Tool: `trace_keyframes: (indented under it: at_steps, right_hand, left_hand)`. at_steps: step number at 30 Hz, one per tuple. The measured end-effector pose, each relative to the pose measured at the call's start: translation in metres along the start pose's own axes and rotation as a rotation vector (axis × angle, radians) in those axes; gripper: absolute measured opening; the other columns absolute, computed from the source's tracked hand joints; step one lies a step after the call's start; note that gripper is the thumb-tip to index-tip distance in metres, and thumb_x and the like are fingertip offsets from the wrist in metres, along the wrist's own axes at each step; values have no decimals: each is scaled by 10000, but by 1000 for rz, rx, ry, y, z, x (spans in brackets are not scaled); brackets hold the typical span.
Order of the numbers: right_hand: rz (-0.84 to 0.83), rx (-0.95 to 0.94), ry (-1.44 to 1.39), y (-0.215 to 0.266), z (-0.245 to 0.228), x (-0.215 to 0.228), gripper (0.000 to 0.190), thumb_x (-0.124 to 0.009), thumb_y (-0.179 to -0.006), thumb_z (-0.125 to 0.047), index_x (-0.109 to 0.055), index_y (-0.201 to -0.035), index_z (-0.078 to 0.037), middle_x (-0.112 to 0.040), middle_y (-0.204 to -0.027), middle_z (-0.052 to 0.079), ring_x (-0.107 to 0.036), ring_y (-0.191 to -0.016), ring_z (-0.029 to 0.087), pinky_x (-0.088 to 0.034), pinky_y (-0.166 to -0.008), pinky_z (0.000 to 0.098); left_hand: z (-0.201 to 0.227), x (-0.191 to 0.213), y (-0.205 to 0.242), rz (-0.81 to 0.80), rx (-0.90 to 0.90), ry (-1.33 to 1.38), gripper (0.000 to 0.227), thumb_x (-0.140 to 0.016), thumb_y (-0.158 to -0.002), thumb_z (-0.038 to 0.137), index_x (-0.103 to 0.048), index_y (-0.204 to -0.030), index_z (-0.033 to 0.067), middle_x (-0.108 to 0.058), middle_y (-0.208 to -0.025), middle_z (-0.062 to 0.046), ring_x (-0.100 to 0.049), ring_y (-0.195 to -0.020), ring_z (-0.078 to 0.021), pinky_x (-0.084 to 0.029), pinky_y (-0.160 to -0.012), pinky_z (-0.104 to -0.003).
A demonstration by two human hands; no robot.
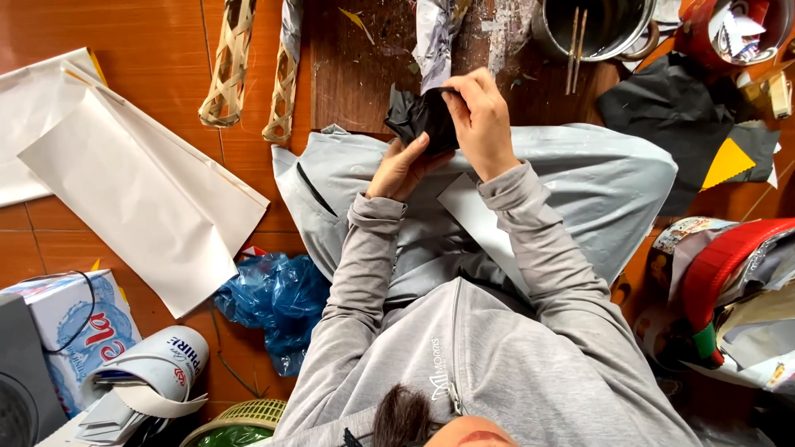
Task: The recorder is seen wrapping colored paper strips onto a paper-mache giraffe structure using glue and a brush.
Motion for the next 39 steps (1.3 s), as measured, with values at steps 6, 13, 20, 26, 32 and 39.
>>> trace_keyframes:
  at_steps: [6, 13, 20, 26, 32, 39]
  right_hand:
    - [18, -72, 29, -7, 5, -12, 133, -750, -982, 0, -626, -1027, 5, -587, -983, 121, -607, -793, 258, -498, -690, 357]
    - [27, -271, -117, -13, 17, -16, 211, -787, -946, -40, -596, -1033, -16, -674, -911, 66, -691, -805, 180, -558, -737, 296]
    - [-94, -59, -209, -21, -56, 41, 186, -736, -981, -17, -659, -1149, -39, -668, -1097, 72, -686, -909, 157, -571, -794, 298]
    - [-900, 367, -1164, -30, -177, 102, 201, -670, -1052, -130, -677, -1172, 31, -663, -1186, 150, -704, -1015, 250, -611, -839, 348]
    - [-1040, 798, -1257, -33, -196, 112, 206, -622, -1127, -173, -712, -1194, 0, -657, -1232, 120, -667, -1079, 283, -528, -869, 373]
    - [-1086, 820, -1331, -22, -200, 108, 238, -565, -1199, -233, -669, -1202, -19, -624, -1199, 103, -610, -1022, 262, -499, -864, 336]
  left_hand:
    - [16, -12, -17, 155, -77, -167, 490, -696, -965, 198, -499, -1373, 12, -643, -1255, -122, -656, -1112, -262, -582, -938, -478]
    - [39, -24, -49, -6, -80, -340, 666, -774, -943, 254, -463, -1474, 2, -637, -1324, -109, -619, -1206, -181, -514, -1038, -306]
    - [38, -25, -55, -131, 21, -286, 737, -792, -899, 220, -436, -1510, 13, -603, -1357, -122, -612, -1193, -205, -513, -1032, -354]
    - [17, -4, -42, -124, -46, -361, 722, -777, -906, 183, -465, -1536, 21, -596, -1423, -28, -574, -1258, -126, -446, -1085, -245]
    - [15, -8, -34, -113, 1, -347, 739, -796, -897, 194, -480, -1545, 32, -595, -1208, 0, -552, -1062, -115, -453, -977, -255]
    - [22, -15, -33, -94, -23, -383, 707, -761, -884, 219, -481, -1506, 30, -602, -1292, 33, -561, -1129, -80, -439, -1020, -219]
Point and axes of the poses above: each hand's wrist, its own y-axis away from the middle knuckle, its own x-axis out of the back of the hand, z = x × y, the point moved 1 cm from there along -y, towards the middle knuckle
